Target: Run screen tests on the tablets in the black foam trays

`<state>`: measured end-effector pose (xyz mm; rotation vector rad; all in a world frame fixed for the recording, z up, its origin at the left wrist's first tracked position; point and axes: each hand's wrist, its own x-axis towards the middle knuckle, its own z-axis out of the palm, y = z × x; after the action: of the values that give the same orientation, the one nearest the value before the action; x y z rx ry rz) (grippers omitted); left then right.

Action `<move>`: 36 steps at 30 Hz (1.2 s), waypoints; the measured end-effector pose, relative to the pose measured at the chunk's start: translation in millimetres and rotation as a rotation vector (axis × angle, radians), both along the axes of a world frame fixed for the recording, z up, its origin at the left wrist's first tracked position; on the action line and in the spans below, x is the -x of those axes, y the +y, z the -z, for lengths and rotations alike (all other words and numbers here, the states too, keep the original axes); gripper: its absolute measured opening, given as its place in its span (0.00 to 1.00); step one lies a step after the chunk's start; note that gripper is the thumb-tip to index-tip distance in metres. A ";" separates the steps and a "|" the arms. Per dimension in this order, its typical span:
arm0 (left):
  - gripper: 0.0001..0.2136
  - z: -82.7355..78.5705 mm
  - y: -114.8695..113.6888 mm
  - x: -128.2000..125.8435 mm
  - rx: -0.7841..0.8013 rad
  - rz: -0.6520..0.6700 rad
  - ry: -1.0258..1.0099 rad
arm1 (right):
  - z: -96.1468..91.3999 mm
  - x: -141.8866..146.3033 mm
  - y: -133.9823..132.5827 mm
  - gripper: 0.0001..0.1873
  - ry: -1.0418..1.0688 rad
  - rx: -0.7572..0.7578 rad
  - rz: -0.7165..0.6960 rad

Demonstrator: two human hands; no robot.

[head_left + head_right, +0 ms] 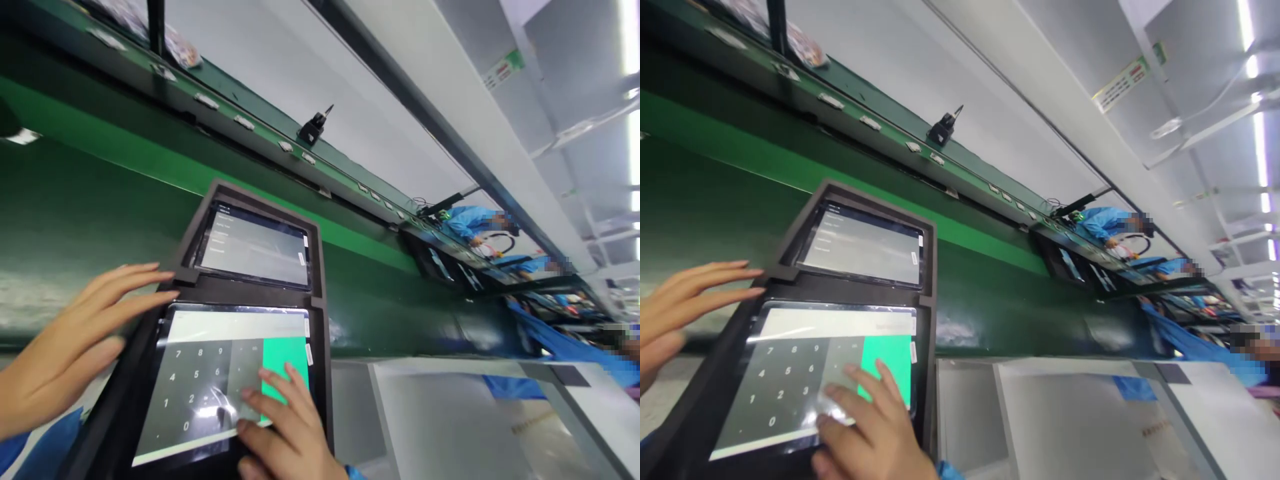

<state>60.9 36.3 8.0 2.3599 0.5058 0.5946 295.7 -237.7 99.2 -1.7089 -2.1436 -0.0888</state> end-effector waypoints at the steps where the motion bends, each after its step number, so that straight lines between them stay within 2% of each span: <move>1: 0.23 -21.8 4.2 -22.3 -0.004 -0.022 -0.022 | -2.4 5.0 10.7 0.12 -0.040 -0.003 -0.077; 2: 0.21 -37.9 12.1 -44.2 -0.037 -0.030 -0.054 | -4.2 10.3 20.9 0.11 -0.072 -0.002 -0.129; 4: 0.21 -53.5 36.3 -83.3 -0.159 -0.040 -0.041 | -4.7 19.6 36.8 0.11 -0.102 -0.007 -0.163; 7: 0.28 -50.0 76.2 -124.2 -0.193 -0.056 0.024 | 2.8 25.2 46.0 0.12 -0.094 -0.015 -0.147; 10: 0.30 -40.1 98.4 -142.4 -0.182 -0.054 0.101 | 13.5 23.1 44.5 0.13 -0.080 -0.031 -0.138; 13: 0.30 -36.0 102.2 -145.1 -0.155 -0.036 0.166 | 18.6 20.7 43.5 0.15 -0.051 -0.052 -0.132; 16: 0.28 -35.8 100.3 -142.9 -0.142 -0.049 0.168 | 15.4 20.0 45.8 0.18 0.003 -0.035 -0.138; 18: 0.28 -35.6 99.7 -142.1 -0.136 -0.065 0.150 | 10.0 20.1 47.6 0.18 0.049 0.042 -0.123; 22: 0.30 -33.8 100.1 -141.8 -0.130 -0.083 0.116 | 1.5 21.8 49.0 0.18 0.189 0.234 0.020; 26: 0.30 -33.0 100.3 -141.7 -0.122 -0.084 0.097 | 5.9 24.0 49.1 0.20 0.263 0.260 0.054; 31: 0.30 -32.5 100.6 -142.6 -0.113 -0.079 0.083 | 12.4 24.4 50.4 0.29 0.225 0.353 0.103; 33: 0.30 -32.4 100.7 -142.5 -0.113 -0.074 0.078 | 10.4 24.6 49.9 0.28 0.241 0.329 0.105; 36: 0.29 -32.8 100.6 -141.6 -0.117 -0.067 0.069 | 5.5 25.7 47.6 0.20 0.271 0.257 0.127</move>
<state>202.5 136.9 40.7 2.4888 0.5974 0.5894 270.0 -190.1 93.7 -1.8743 -1.9110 0.3781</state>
